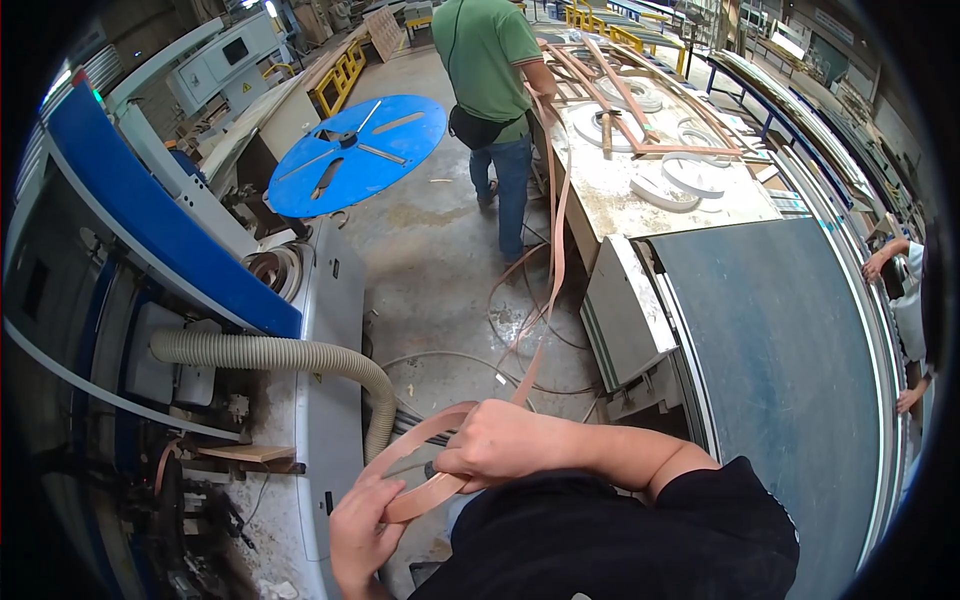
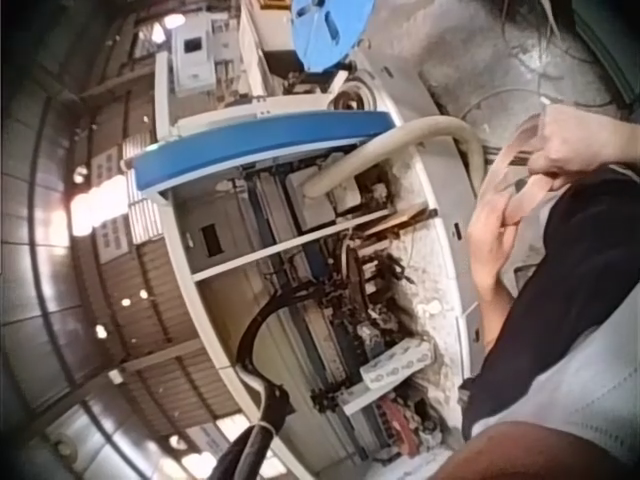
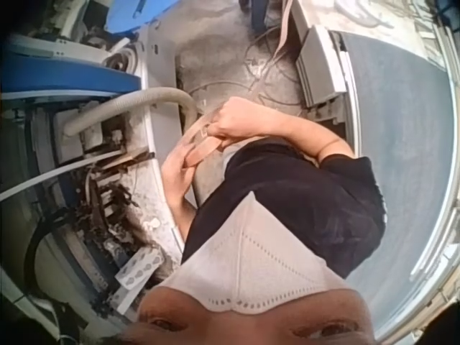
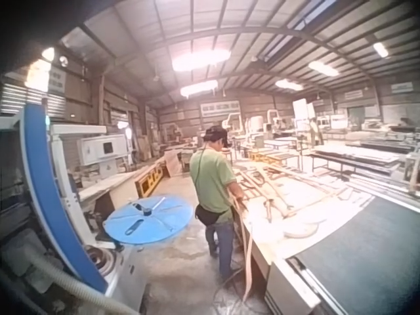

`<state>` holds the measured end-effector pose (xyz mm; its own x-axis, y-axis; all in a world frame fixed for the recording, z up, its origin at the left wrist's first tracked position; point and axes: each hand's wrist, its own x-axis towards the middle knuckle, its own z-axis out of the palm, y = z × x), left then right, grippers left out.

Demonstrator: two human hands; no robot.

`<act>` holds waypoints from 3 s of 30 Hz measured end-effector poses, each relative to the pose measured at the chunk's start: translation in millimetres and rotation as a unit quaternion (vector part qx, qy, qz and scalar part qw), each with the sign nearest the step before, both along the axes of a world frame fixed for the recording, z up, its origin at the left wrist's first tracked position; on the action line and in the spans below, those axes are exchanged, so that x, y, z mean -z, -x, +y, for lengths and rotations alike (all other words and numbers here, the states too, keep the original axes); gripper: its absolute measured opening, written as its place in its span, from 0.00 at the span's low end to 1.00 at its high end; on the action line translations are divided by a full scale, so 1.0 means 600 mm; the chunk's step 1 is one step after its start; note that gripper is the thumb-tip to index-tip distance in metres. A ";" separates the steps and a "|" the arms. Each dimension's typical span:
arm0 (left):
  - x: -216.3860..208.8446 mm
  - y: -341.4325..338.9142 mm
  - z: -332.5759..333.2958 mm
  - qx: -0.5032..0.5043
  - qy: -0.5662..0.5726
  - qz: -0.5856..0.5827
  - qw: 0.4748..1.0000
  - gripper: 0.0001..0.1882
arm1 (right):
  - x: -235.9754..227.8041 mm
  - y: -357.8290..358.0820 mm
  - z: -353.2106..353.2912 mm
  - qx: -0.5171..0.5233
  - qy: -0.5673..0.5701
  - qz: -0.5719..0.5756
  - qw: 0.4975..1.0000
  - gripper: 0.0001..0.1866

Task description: Winding and preparing a roll of edge banding tape in a furniture workshop.

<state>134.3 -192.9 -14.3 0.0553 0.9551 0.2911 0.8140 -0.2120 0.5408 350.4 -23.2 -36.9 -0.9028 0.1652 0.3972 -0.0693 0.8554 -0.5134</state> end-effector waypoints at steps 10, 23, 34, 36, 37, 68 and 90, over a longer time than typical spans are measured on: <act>0.043 0.059 -0.039 0.022 -0.033 -0.166 0.985 0.13 | 0.008 -0.018 0.014 -0.008 0.025 0.069 0.997 0.12; 0.001 -0.025 0.000 0.009 -0.013 -0.009 1.000 0.26 | -0.006 0.002 -0.003 -0.023 0.000 0.033 0.999 0.12; 0.033 0.065 -0.042 0.056 -0.024 -0.147 0.987 0.25 | 0.010 -0.015 0.016 -0.031 0.008 0.112 0.993 0.14; 0.016 0.048 -0.041 0.024 -0.024 -0.091 0.995 0.27 | 0.007 -0.011 0.015 -0.036 0.014 0.090 0.995 0.15; 0.001 0.031 -0.035 -0.008 -0.022 -0.034 0.999 0.28 | 0.007 -0.009 0.016 -0.041 0.020 0.068 0.997 0.16; 0.043 0.032 -0.039 -0.037 -0.024 -0.039 0.998 0.20 | 0.028 0.008 0.013 -0.053 -0.027 0.111 0.992 0.17; 0.046 0.010 -0.042 -0.069 -0.031 -0.148 0.986 0.14 | 0.021 -0.003 0.011 -0.028 0.005 0.151 0.988 0.15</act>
